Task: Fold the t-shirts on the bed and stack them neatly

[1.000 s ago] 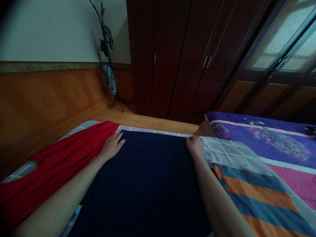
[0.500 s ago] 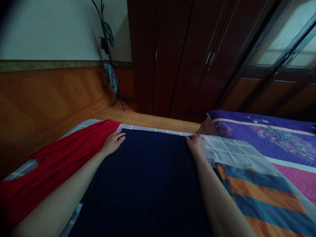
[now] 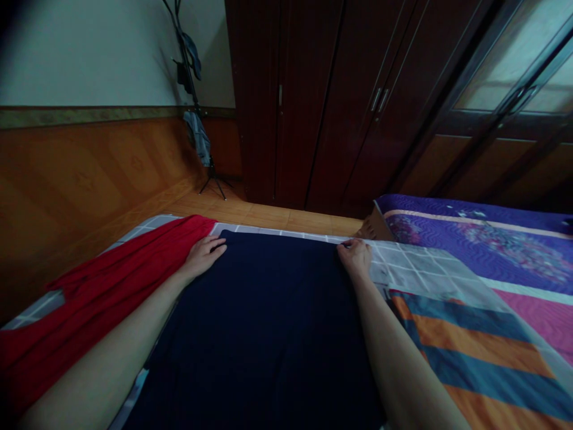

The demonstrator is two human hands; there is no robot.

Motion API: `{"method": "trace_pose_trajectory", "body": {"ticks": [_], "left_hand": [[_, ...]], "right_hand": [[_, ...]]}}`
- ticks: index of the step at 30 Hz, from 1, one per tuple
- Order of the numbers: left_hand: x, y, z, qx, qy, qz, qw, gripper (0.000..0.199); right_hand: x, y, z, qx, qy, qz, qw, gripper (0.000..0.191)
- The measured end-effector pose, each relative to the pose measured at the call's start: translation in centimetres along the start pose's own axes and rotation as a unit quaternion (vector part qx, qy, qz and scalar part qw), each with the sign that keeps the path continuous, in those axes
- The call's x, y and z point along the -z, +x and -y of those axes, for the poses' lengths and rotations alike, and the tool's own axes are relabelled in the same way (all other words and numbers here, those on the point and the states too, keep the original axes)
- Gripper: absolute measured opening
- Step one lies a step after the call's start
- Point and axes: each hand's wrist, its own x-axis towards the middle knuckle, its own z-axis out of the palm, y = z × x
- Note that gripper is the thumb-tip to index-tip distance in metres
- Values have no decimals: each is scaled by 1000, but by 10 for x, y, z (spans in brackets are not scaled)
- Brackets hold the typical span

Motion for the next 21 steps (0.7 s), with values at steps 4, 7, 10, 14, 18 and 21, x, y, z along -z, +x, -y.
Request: {"method": "trace_pose_trajectory", "body": {"ticks": [4, 7, 10, 14, 18, 21], "left_hand": [[1, 0, 0, -8, -5, 6, 1000, 45], [1, -1, 1, -6, -5, 10, 1000, 46], [1, -2, 0, -2, -3, 6, 1000, 50], [0, -6, -3, -7, 9, -3, 1000, 54], [0, -11, -9, -53, 100, -8, 994, 56], [-1, -14, -11, -56, 148, -1, 987, 59]], "right_hand": [[2, -1, 1, -1, 13, 2, 1000, 24], [2, -2, 2, -5, 24, -1, 1000, 24], [2, -3, 2, -11, 36, -7, 999, 25], [3, -3, 3, -18, 57, -21, 998, 29], [4, -3, 5, -23, 66, -28, 997, 29], [5, -4, 6, -23, 60, -29, 998, 30]]}}
